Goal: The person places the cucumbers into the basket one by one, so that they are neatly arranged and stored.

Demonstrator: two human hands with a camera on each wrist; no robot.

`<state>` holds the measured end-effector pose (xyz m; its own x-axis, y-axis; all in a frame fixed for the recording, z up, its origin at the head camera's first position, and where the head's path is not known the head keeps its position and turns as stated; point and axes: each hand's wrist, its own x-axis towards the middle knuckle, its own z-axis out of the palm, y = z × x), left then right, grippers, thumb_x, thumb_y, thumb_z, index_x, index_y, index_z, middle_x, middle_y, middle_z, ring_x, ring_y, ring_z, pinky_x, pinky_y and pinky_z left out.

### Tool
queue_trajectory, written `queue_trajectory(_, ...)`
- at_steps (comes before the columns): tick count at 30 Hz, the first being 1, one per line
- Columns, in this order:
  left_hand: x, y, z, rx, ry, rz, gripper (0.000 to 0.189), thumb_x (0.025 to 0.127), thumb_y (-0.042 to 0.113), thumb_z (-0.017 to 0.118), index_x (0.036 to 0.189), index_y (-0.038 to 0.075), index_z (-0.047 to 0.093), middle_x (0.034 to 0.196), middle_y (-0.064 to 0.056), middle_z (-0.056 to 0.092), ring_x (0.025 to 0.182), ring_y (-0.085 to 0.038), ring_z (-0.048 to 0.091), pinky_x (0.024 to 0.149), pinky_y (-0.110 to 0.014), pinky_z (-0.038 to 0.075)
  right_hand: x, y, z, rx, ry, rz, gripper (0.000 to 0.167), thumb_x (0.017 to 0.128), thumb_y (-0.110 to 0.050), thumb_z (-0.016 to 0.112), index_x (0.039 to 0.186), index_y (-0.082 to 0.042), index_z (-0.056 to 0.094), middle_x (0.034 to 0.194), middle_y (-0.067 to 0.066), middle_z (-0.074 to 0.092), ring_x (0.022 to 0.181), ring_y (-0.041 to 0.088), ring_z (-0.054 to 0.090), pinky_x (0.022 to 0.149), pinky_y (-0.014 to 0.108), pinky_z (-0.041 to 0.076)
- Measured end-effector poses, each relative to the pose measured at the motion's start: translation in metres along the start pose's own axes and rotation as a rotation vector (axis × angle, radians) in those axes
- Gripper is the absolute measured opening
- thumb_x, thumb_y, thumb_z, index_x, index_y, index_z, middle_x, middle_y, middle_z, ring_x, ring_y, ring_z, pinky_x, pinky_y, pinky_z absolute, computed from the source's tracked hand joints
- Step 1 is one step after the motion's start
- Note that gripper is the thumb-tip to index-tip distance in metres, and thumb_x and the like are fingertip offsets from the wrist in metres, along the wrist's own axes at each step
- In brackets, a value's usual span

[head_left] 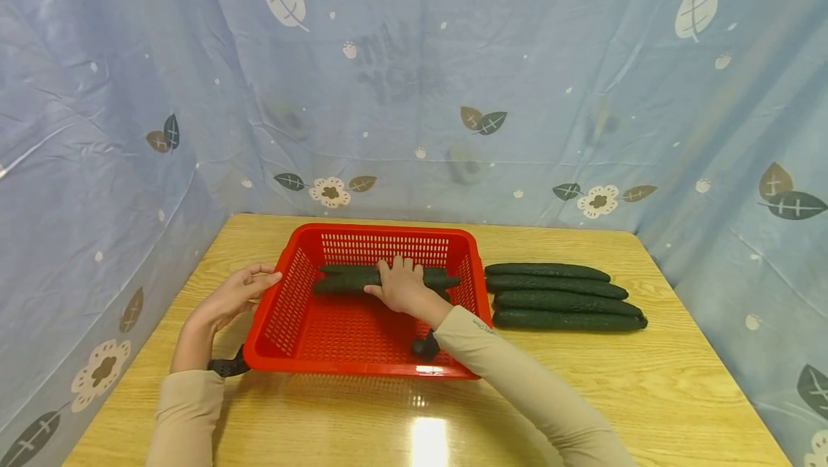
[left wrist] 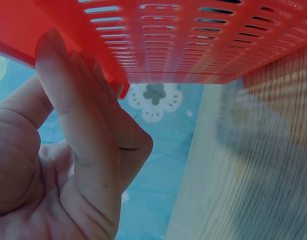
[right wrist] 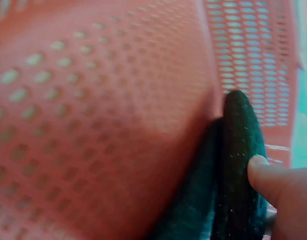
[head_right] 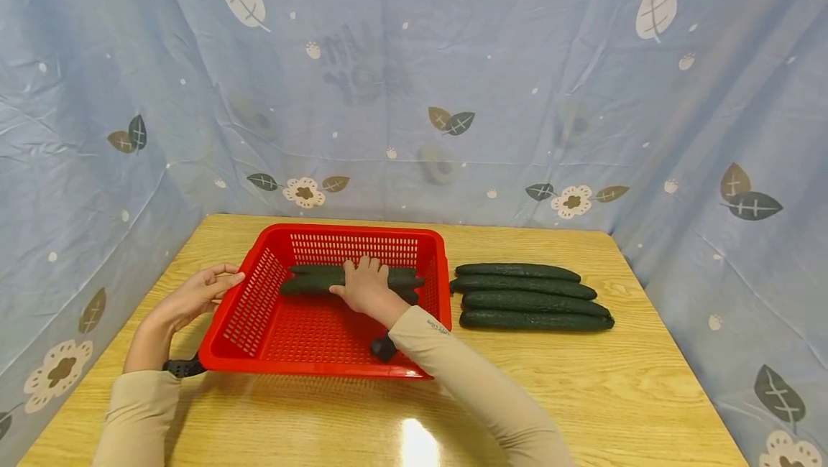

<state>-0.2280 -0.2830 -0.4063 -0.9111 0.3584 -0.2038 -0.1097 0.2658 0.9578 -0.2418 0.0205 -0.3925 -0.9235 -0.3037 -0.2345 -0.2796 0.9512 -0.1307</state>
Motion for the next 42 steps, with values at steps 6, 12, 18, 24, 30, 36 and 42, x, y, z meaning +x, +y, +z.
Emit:
queue_trajectory(6,0.001,0.0,0.001,0.009,0.01,-0.007,0.046,0.099,0.027,0.046,0.126,-0.006,0.03,0.096,-0.002,0.065,0.084,-0.017,0.066,0.07,-0.039,0.054,0.001,0.002,0.009,0.03,-0.031,-0.009,0.053,0.089,-0.056,0.046,0.127,-0.019,0.04,0.124,0.012,0.041,0.111,0.031,0.04,0.088,0.044,0.036)
queue_trajectory(12,0.001,-0.002,0.0,0.019,0.013,0.002,0.043,0.098,0.028,0.046,0.123,-0.004,0.031,0.094,0.0,0.067,0.083,-0.018,0.066,0.07,-0.04,0.053,0.003,0.004,0.01,0.0,-0.022,-0.019,0.054,0.082,-0.059,0.056,0.116,-0.018,0.044,0.123,0.011,0.041,0.114,0.03,0.038,0.092,0.047,0.036)
queue_trajectory(18,0.002,-0.005,-0.001,0.02,0.026,-0.001,0.043,0.098,0.029,0.047,0.123,-0.003,0.033,0.094,-0.001,0.066,0.083,-0.019,0.066,0.07,-0.041,0.054,0.004,0.006,0.011,0.006,-0.009,-0.032,0.057,0.076,-0.059,0.065,0.108,-0.017,0.044,0.116,0.01,0.042,0.11,0.029,0.039,0.087,0.047,0.039)
queue_trajectory(24,0.002,-0.006,-0.001,0.002,0.019,0.001,0.044,0.098,0.028,0.046,0.124,-0.004,0.032,0.095,-0.002,0.066,0.083,-0.021,0.066,0.07,-0.043,0.054,0.004,0.009,0.01,0.028,-0.012,-0.033,0.06,0.071,-0.058,0.07,0.107,-0.017,0.044,0.12,0.01,0.041,0.111,0.029,0.038,0.084,0.046,0.04)
queue_trajectory(30,0.0,-0.006,-0.001,0.008,0.016,-0.002,0.043,0.099,0.028,0.045,0.125,-0.003,0.03,0.095,-0.003,0.066,0.082,-0.022,0.067,0.07,-0.042,0.054,0.004,0.013,0.006,0.073,-0.053,-0.052,0.057,0.073,-0.055,0.071,0.108,-0.018,0.044,0.121,0.011,0.041,0.112,0.029,0.038,0.084,0.046,0.039)
queue_trajectory(36,0.0,-0.007,-0.001,0.005,0.011,0.001,0.042,0.099,0.027,0.045,0.124,-0.003,0.031,0.094,-0.003,0.066,0.081,-0.023,0.067,0.069,-0.043,0.054,0.002,0.02,-0.001,0.13,-0.084,-0.082,0.049,0.078,-0.05,0.069,0.106,-0.02,0.044,0.119,0.01,0.043,0.112,0.03,0.04,0.084,0.047,0.037)
queue_trajectory(42,0.001,-0.007,-0.001,0.003,0.008,0.004,0.043,0.099,0.028,0.044,0.125,-0.004,0.03,0.094,-0.003,0.066,0.082,-0.023,0.067,0.069,-0.044,0.054,-0.001,0.023,-0.008,0.093,-0.047,-0.094,0.046,0.079,-0.054,0.066,0.105,-0.021,0.048,0.113,0.007,0.046,0.107,0.029,0.044,0.083,0.045,0.038)
